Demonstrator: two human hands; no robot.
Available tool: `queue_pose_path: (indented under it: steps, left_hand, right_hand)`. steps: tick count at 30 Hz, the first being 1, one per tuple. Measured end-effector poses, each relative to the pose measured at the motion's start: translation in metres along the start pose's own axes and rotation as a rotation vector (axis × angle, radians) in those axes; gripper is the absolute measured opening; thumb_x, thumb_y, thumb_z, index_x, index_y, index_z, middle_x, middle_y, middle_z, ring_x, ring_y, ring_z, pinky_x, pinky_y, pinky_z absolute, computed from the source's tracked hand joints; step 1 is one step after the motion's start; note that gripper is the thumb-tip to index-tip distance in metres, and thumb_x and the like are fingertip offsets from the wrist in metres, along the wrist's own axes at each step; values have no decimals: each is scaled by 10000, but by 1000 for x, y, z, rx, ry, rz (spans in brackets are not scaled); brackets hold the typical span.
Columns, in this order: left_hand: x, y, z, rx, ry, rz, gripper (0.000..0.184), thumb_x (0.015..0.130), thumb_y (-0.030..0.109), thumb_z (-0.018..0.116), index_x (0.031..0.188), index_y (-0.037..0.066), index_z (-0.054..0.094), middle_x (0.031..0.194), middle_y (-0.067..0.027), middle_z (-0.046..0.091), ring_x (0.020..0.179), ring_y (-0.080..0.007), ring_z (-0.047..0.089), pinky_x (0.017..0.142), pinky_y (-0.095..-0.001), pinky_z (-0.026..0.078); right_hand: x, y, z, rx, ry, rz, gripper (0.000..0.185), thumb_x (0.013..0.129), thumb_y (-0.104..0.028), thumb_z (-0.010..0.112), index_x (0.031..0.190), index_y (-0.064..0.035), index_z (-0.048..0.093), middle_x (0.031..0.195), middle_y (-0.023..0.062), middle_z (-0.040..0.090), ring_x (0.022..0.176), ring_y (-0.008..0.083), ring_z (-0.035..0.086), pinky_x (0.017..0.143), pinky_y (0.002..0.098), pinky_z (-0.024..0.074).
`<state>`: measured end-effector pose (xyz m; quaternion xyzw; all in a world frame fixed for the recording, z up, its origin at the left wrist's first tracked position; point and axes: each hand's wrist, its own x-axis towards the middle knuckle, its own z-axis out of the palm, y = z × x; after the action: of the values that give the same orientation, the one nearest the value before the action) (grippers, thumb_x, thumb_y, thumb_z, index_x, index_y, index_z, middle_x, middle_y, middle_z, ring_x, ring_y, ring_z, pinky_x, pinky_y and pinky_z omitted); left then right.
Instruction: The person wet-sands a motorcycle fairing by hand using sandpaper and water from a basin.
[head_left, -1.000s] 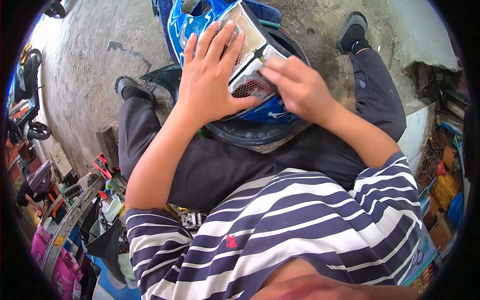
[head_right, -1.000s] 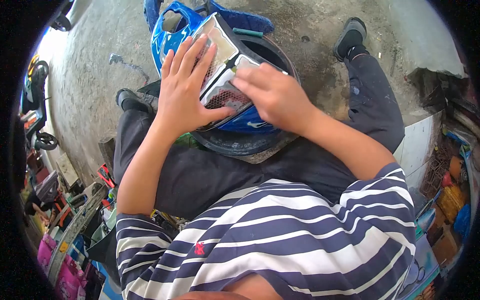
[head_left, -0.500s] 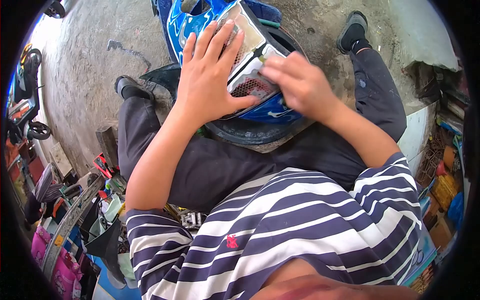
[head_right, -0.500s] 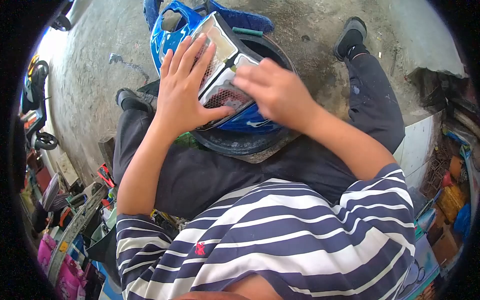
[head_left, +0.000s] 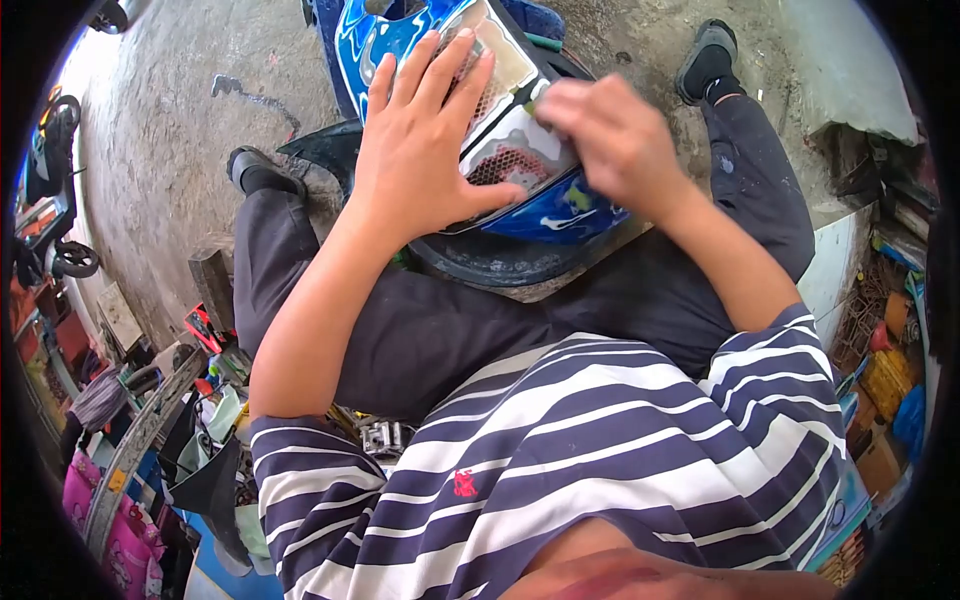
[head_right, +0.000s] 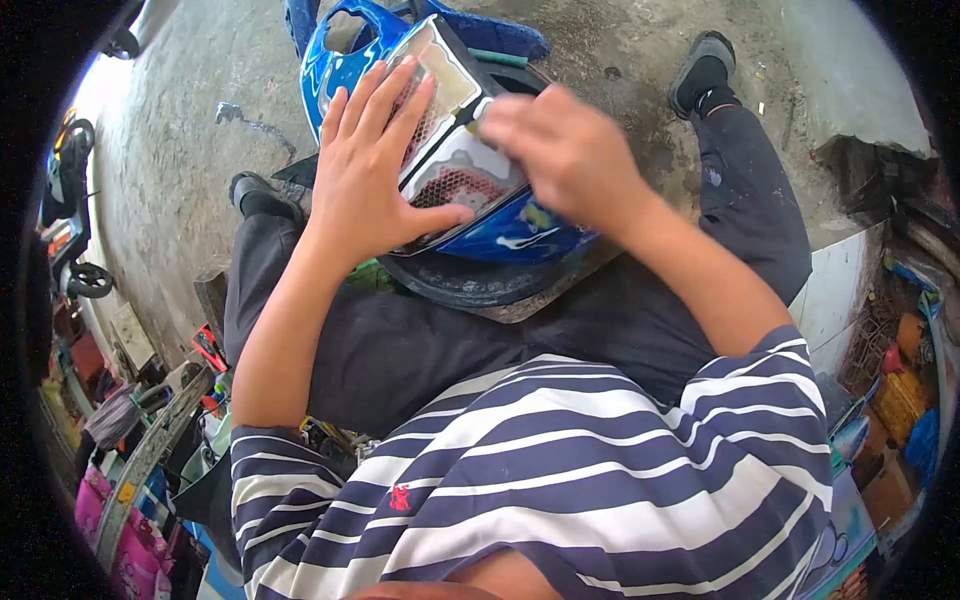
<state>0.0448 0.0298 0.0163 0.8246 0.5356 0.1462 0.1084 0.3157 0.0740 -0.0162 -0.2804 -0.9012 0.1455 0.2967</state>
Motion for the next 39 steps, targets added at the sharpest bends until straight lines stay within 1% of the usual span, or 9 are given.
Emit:
queue_pose_path:
  steps: [10,15,18,23,26,30,34,37,39]
  left_hand:
    - [-1,1,1,17,12,10,1275,648,686,960,1693,112,507,1761,-153,447,1668,-400,341,1363,-604,203]
    - [-1,1,1,7,9,7,1266,656,683,958,1690,107,509,1755,-154,454,1667,-399,344,1362,-608,203]
    - [2,1,2,6,22,9,1262,658,682,958,1686,100,512,1752,-153,458,1666,-399,346,1361,-612,202]
    - [4,2,0,14,6,10,1254,659,680,958,1680,99,521,1751,-153,460,1663,-404,352,1358,-613,206]
    - [0,1,2,11,25,9,1252,656,680,960,1676,98,526,1753,-153,458,1663,-404,353,1356,-612,209]
    - [1,1,0,1,11,8,1252,646,677,966,1669,98,534,1755,-150,457,1660,-401,358,1358,-606,210]
    - [1,0,2,-7,41,11,1241,641,671,966,1661,105,543,1747,-149,467,1650,-402,370,1362,-602,212]
    - [3,2,1,9,28,10,1237,643,673,964,1658,104,546,1741,-151,476,1651,-403,371,1365,-600,208]
    - [2,1,1,0,34,18,1227,651,672,962,1658,104,548,1738,-153,478,1650,-404,372,1364,-601,213]
  right_hand:
    - [3,3,-5,-51,15,-98,329,831,-24,740,1152,-71,792,1269,46,777,1005,287,701,922,403,596]
    - [0,24,-3,-71,36,-51,420,785,-16,748,1195,-97,789,1285,47,773,1047,295,691,929,414,606]
    - [-2,3,-1,-5,-28,-163,406,804,7,746,1191,-103,795,1289,35,777,1038,296,694,914,410,611]
    - [-1,27,-3,-80,31,-59,442,767,-7,760,1197,-99,800,1301,34,776,1061,288,702,913,404,627]
    - [-7,-4,2,-3,-31,-137,424,792,6,755,1197,-111,805,1316,22,779,1029,292,696,895,406,625]
    - [-1,29,-6,-93,13,-90,438,753,-25,772,1181,-115,799,1318,25,772,1051,290,697,913,395,625]
    - [-1,9,-4,-4,-56,-175,405,784,-23,770,1177,-117,790,1326,4,771,1043,296,691,896,403,622]
    - [1,35,-10,-96,-12,-73,471,749,-35,773,1212,-119,802,1316,23,775,1067,298,695,920,403,624]
    - [-3,15,-3,-29,-49,-169,446,775,-38,777,1212,-120,806,1309,10,782,1056,294,694,906,396,625]
